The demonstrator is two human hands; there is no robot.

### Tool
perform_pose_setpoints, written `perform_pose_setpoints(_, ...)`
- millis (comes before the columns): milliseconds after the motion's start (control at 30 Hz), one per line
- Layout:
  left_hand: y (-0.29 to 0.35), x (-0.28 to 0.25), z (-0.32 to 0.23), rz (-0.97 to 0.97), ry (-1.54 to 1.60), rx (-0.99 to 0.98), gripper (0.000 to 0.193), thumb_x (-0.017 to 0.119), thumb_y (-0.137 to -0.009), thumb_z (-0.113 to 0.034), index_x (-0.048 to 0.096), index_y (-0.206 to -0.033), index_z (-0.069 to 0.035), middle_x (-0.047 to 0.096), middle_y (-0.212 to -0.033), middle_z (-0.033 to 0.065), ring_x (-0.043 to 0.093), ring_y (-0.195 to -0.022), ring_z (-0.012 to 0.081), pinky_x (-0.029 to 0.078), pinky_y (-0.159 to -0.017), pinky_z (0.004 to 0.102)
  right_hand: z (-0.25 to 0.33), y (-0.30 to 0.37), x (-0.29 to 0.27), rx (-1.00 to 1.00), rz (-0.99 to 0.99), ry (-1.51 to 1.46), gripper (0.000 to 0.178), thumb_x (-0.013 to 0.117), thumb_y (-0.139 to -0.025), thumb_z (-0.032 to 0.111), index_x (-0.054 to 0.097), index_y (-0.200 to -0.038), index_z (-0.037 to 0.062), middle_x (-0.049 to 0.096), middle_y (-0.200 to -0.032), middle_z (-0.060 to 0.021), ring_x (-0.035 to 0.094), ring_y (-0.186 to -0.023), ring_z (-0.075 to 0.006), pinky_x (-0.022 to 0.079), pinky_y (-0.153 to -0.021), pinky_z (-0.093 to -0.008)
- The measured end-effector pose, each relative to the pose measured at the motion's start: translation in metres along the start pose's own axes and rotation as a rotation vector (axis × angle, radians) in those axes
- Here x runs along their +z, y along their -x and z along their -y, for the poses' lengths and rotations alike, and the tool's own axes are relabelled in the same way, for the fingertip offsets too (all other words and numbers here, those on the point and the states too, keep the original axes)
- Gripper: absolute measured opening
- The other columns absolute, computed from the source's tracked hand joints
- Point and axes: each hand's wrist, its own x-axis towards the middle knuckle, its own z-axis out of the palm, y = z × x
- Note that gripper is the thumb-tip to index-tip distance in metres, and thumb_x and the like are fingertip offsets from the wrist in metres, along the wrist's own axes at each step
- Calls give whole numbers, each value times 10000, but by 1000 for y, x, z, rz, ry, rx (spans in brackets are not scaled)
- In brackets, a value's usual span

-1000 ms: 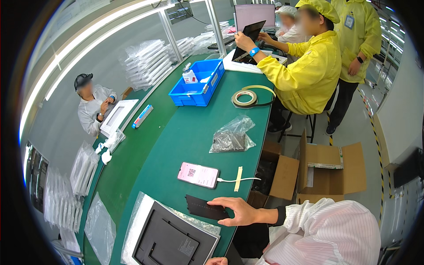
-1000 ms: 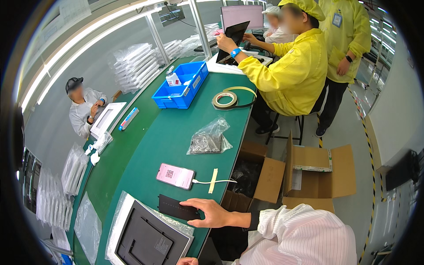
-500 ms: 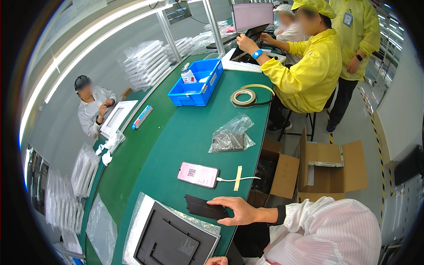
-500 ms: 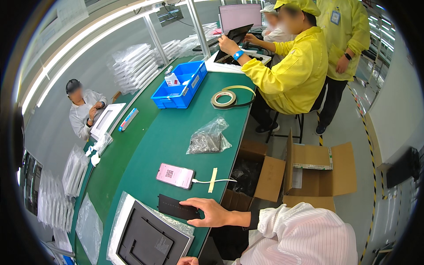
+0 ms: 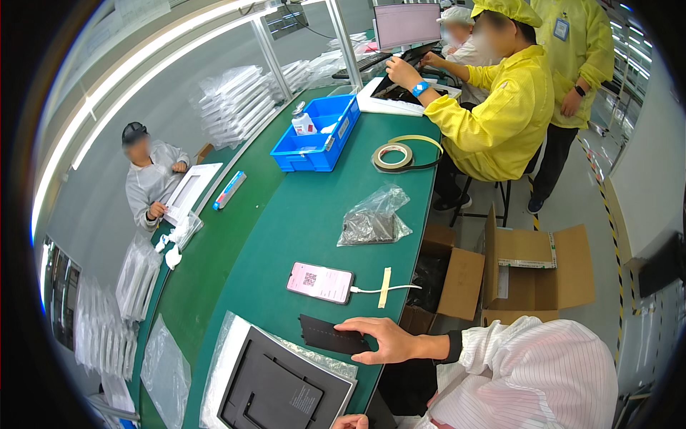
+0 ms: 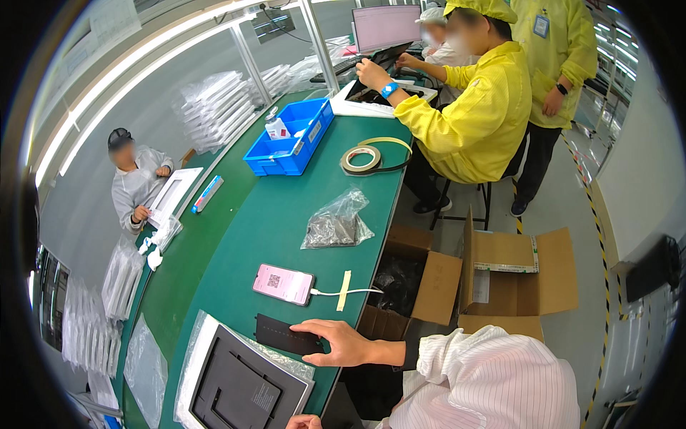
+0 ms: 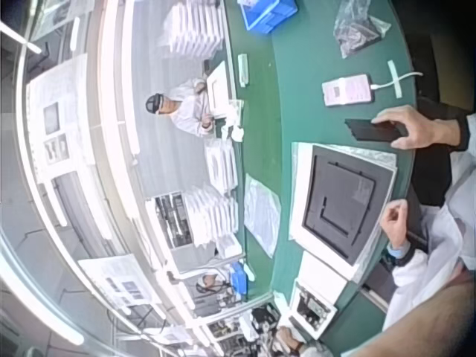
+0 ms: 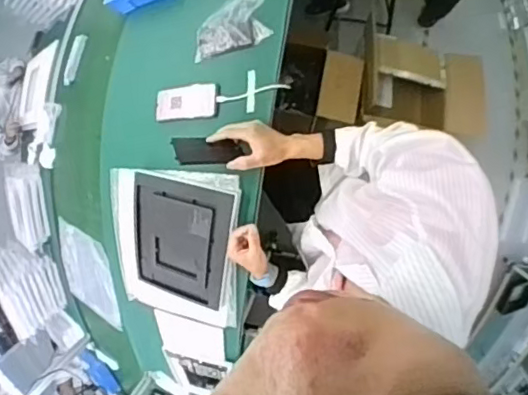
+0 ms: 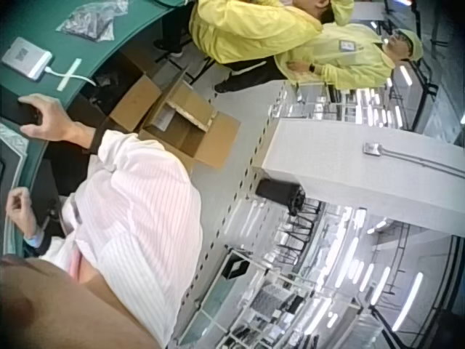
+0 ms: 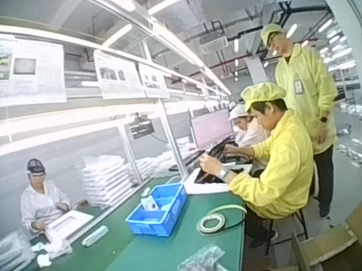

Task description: The recorder is assembling and packaging electronic components, including placing items into a plastic bag and boxes.

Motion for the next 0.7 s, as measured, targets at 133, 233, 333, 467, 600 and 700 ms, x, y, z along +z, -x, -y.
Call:
perform_pose_setpoints(133,2,-1,1,-2,-11,4,89,658,-818,-66,613,-777,-1,510,-612,-26,395,-522,24,299,-464,198,-1,1,1,-5,0,1,584,669,-734,307,505,-1232,48,560,-1151,-148,578,-963,-262,468,-794,-324)
perform_pose_setpoints(233,2,-2,2,0,-17,9,88,659,-818,-67,612,-779,-5,513,-614,-27,398,-523,25,303,-467,195,1,1,1,-8,-6,4,584,670,-733,304,506,-1232,51,561,-1149,-147,578,-964,-262,468,-793,-324)
perform_pose_setpoints(333,2,-1,1,5,5,4,87,658,-819,-69,610,-783,-7,512,-616,-27,398,-524,25,307,-470,193,0,1,1,-12,-7,2,582,671,-733,303,506,-1233,55,562,-1148,-145,578,-963,-263,469,-790,-325)
perform_pose_setpoints(467,1,-2,1,2,3,3,82,657,-819,-64,608,-788,-6,513,-618,-27,400,-527,25,310,-472,193,1,0,0,-2,-1,-3,583,671,-732,305,507,-1233,57,562,-1148,-144,579,-960,-262,471,-786,-325)
perform_pose_setpoints(600,1,-2,1,0,3,13,72,652,-818,-52,606,-788,-6,513,-620,-28,403,-529,24,312,-474,192,1,0,1,-3,-1,0,585,672,-731,306,506,-1234,56,562,-1148,-144,580,-957,-262,472,-782,-326)
perform_pose_setpoints(700,1,-2,1,-3,14,9,67,649,-818,-47,605,-788,-6,514,-622,-28,405,-529,24,313,-475,191,1,0,1,-3,0,4,584,674,-731,304,507,-1232,55,561,-1149,-144,579,-959,-264,471,-786,-327)
